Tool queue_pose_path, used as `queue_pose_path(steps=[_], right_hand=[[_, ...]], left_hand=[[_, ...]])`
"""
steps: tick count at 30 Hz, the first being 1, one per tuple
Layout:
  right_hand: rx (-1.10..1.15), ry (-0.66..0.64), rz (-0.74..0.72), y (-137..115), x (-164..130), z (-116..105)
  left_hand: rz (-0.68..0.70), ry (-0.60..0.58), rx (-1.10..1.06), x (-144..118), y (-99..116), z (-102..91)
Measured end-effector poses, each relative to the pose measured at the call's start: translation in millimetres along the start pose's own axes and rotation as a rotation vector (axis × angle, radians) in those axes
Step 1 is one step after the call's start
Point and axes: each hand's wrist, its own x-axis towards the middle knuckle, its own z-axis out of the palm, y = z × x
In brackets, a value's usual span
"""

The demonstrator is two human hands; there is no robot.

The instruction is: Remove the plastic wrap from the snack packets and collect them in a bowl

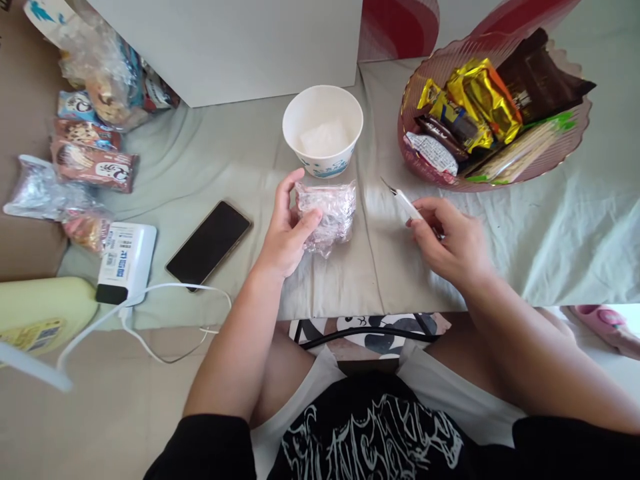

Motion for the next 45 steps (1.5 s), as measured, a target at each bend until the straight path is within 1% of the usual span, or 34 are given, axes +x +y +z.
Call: queue_pose_path(steps=[2, 4, 6, 9, 12, 16, 20, 24, 30, 33, 35, 37, 40, 43, 45], right_hand=[[0.036, -0.026, -0.005, -4, -3, 3], [0.04, -0.043, -0.017, -6, -4, 5], [0.048, -0.052, -0.024, -7, -4, 7], [0.096, -0.053, -0.037, -12, -4, 5], [0.121, -0.048, -0.059, -19, -6, 3], [0.125, -0.085, -0.092, -26, -10, 4], [0.136, -0.077, -0.159, -24, -11, 9], [0.095, -0.107, -0.23, -20, -8, 11], [0.036, -0.1, -0.3, -16, -8, 9], [-0.007, -0.089, -0.273, -10, -9, 6], [-0.04, -0.029, -0.218, -4, -8, 5], [-0.098, 0.048, -0.155, 3, -6, 3], [-0.208, 0.099, -0.125, 11, 0, 3], [-0.311, 0.102, -0.102, 15, 5, 5], [-0.389, 0.102, -0.065, 16, 7, 7]], left_hand=[[-0.056, -0.029, -0.02, -1, -3, -2.7], [-0.062, -0.083, -0.031, -1, -5, -4.6], [-0.028, -0.108, -0.009, -1, -6, -5.2], [0.025, -0.096, 0.089, -1, -4, -3.0], [0.102, -0.09, 0.218, -3, 0, 3.5], [0.212, -0.106, 0.376, -5, 4, 14.9], [0.247, -0.123, 0.421, -5, 4, 19.7], [0.21, -0.042, 0.338, -2, -1, 15.9], [0.115, 0.086, 0.073, 2, -9, 3.4], [0.04, 0.151, -0.045, 4, -6, -5.3], [0.021, 0.158, -0.076, 4, -3, -8.0], [0.025, 0.135, -0.075, 3, -3, -4.8], [0.078, 0.053, 0.031, -5, -4, 9.9], [0.235, -0.057, 0.345, -16, -6, 23.7], [0.349, -0.043, 0.552, -23, -5, 26.0]])
